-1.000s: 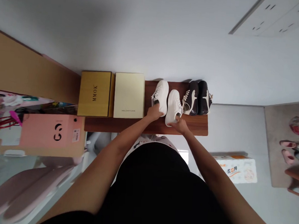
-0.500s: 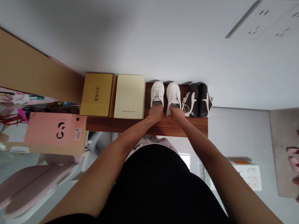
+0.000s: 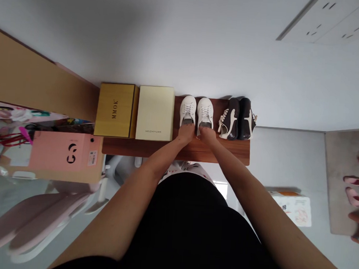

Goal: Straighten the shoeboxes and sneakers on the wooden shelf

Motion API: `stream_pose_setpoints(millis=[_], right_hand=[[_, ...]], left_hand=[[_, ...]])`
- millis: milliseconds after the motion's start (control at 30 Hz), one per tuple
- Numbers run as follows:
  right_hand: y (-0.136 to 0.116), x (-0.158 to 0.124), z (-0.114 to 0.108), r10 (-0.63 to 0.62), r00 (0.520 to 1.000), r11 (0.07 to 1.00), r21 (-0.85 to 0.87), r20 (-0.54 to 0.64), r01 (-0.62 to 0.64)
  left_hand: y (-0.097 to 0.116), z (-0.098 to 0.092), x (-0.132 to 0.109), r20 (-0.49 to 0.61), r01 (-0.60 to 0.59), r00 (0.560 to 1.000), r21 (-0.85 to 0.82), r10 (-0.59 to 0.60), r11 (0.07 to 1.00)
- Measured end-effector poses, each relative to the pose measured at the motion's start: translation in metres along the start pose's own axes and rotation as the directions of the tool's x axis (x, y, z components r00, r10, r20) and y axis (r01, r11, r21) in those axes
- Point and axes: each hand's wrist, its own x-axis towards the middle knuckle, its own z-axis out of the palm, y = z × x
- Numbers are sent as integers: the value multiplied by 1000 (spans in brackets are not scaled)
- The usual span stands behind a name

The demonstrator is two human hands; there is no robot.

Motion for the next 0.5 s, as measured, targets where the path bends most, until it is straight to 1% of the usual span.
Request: stream_pose_setpoints(millis=[67, 133, 200, 233, 300, 367, 433, 500], right_hand=[[-1, 1, 4, -3, 1000, 1000, 11, -17, 3], [1, 0, 9, -29, 997, 999, 32, -76, 31], [6, -4, 15, -71, 980, 994, 72, -187, 85], [10, -9, 18, -87, 962, 988, 102, -257, 117], [23, -21, 27, -97, 908, 965, 184, -408, 186], [43, -37, 36, -58, 834, 929, 277, -549, 246], [71, -53, 43, 42, 755, 897, 357, -654, 259], [105, -64, 47, 195, 679, 887, 422, -708, 187]], left_hand=[[-4, 5, 0, -11, -1, 1000, 16, 1, 1000], [-8, 9, -2, -28, -9, 1000, 32, 10, 999], [-12, 12, -5, -62, -22, 998, 33, 24, 999], [-14, 12, -6, -90, -25, 996, 27, 27, 999], [-15, 10, -10, -168, -40, 985, -5, 39, 999], [-11, 7, -14, -246, -92, 966, -53, 77, 994], [0, 6, -18, -278, -180, 949, -90, 149, 980], [19, 11, -20, -257, -290, 932, -109, 254, 951]])
